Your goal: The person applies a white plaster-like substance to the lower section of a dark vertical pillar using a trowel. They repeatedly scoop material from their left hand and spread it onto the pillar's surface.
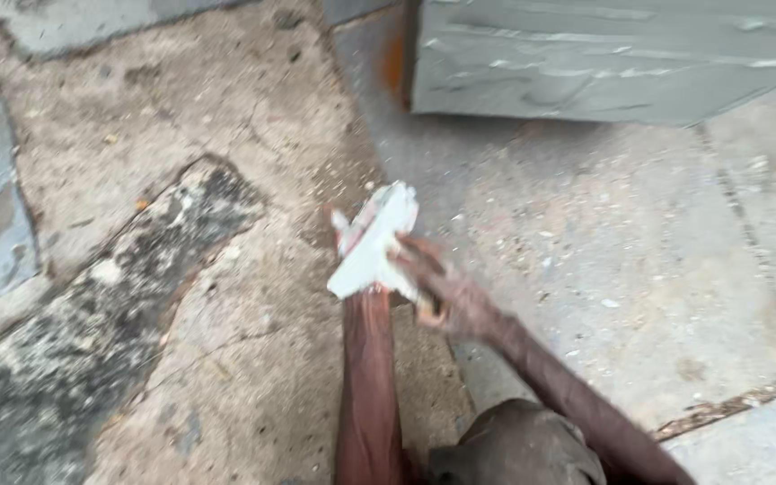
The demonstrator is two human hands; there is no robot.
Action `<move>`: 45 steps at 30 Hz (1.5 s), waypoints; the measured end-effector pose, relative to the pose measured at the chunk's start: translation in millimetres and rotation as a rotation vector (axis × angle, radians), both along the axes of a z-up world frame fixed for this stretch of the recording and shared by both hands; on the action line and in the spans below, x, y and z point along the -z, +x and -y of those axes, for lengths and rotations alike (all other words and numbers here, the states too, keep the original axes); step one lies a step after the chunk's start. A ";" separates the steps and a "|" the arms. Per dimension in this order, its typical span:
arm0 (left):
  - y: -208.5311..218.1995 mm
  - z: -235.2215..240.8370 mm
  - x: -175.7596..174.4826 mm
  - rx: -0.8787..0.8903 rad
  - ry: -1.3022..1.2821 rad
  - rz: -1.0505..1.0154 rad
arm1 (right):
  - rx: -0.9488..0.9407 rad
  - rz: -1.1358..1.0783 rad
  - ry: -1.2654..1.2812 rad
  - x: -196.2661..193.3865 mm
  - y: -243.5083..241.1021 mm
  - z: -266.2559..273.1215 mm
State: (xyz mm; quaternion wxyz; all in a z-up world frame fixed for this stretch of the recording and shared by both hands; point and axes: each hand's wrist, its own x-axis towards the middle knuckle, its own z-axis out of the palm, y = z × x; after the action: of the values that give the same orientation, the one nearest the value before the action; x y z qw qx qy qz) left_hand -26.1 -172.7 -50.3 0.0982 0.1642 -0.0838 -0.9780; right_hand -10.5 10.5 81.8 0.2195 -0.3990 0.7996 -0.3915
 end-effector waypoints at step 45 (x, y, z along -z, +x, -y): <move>92.7 -111.2 -68.2 -0.241 0.633 -0.177 | 0.060 -1.465 0.615 -227.0 -112.2 -68.8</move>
State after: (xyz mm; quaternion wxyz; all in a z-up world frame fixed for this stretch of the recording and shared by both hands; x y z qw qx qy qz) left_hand 66.6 -61.6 17.9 0.1639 0.1097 0.2523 -0.9473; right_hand -122.7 79.4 308.8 -0.2727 -0.4549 0.8231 0.2032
